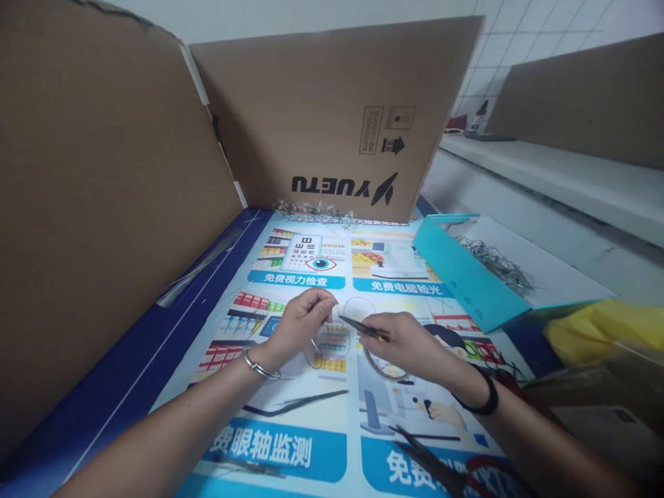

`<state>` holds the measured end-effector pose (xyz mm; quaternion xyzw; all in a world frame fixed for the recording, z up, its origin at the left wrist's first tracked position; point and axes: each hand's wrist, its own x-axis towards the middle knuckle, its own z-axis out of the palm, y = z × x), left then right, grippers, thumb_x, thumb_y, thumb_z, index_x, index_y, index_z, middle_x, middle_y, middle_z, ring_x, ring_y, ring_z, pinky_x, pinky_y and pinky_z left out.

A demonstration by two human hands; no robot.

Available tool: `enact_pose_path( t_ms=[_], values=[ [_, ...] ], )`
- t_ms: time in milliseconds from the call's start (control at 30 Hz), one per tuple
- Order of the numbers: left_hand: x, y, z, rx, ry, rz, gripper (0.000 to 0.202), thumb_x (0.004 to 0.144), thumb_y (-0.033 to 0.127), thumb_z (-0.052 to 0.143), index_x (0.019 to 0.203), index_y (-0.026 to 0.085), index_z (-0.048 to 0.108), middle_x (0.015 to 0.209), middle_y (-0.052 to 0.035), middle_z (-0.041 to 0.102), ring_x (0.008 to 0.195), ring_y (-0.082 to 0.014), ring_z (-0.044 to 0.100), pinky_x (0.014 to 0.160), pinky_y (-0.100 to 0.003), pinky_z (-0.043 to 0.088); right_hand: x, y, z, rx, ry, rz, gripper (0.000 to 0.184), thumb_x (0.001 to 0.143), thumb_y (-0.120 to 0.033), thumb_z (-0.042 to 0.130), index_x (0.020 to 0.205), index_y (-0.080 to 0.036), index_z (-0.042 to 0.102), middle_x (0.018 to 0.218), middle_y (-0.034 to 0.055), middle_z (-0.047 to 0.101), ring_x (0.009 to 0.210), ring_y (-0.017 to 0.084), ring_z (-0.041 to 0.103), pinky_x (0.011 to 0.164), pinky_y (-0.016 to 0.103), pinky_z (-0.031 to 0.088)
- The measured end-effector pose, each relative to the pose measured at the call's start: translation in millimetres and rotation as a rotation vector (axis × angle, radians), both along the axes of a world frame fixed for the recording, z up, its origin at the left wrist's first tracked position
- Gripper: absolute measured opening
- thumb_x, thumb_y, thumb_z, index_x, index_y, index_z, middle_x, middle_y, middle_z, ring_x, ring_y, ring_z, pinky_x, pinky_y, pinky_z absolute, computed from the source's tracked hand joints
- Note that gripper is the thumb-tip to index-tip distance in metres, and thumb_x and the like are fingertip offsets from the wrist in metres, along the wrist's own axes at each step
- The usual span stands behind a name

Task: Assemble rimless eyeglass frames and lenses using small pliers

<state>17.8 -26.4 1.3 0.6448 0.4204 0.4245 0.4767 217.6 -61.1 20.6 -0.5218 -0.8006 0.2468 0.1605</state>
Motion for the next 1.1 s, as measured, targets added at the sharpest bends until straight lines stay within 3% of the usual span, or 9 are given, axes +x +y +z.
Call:
enact_pose_path(
  t_ms=[267, 367, 600, 900, 1100],
  values=[
    [-4, 10, -2.7, 0.019, 0.049, 0.174, 0.022, 0.084, 0.038, 0.049, 0.073, 0.019, 0.053, 0.060, 0.0037, 0.052, 0.049, -0.0082, 0.040, 0.052, -0.021, 0.035, 5, 3, 0.8, 0.049, -0.067, -0.077, 0.009, 0.080, -0.029, 0.051, 0.080, -0.022, 0.056, 0.071, -0.0012, 0.061, 0.063, 0.014, 0.053, 0.054, 0.023, 0.030],
    [-7, 15, -3.9, 0.025, 0.081, 0.212, 0.025, 0.083, 0.039, 0.050, 0.070, 0.018, 0.054, 0.059, 0.0030, 0.052, 0.048, -0.0086, 0.040, 0.050, -0.021, 0.035, 4, 2, 0.2, 0.047, -0.149, -0.116, 0.012, 0.078, -0.029, 0.053, 0.087, -0.021, 0.056, 0.073, 0.0004, 0.063, 0.064, 0.015, 0.055, 0.054, 0.023, 0.031],
    [-21, 29, -1.6, 0.131, 0.092, 0.370, 0.023, 0.082, 0.039, 0.051, 0.076, 0.019, 0.057, 0.063, 0.0029, 0.055, 0.051, -0.0088, 0.045, 0.051, -0.021, 0.036, -1, -2, -0.8, 0.215, -0.337, 0.035, 0.009, 0.079, -0.025, 0.053, 0.080, -0.019, 0.060, 0.082, 0.0052, 0.062, 0.079, 0.018, 0.055, 0.066, 0.027, 0.036],
    [-21, 40, -24.7, 0.034, 0.157, 0.317, 0.026, 0.081, 0.043, 0.050, 0.071, 0.019, 0.055, 0.059, 0.0041, 0.054, 0.045, -0.0085, 0.045, 0.046, -0.021, 0.034, -2, -6, -6.5, 0.267, -0.417, 0.109, 0.009, 0.079, -0.024, 0.054, 0.080, -0.019, 0.062, 0.080, 0.0048, 0.060, 0.076, 0.018, 0.055, 0.063, 0.027, 0.034],
    [-23, 44, -32.2, 0.123, 0.244, 0.291, 0.027, 0.083, 0.040, 0.047, 0.069, 0.019, 0.056, 0.060, 0.0028, 0.056, 0.057, -0.0115, 0.050, 0.057, -0.023, 0.037, -4, -6, -3.6, 0.244, -0.460, 0.110, 0.012, 0.080, -0.025, 0.053, 0.082, -0.020, 0.063, 0.080, 0.0047, 0.063, 0.075, 0.019, 0.057, 0.061, 0.028, 0.034]
  ],
)
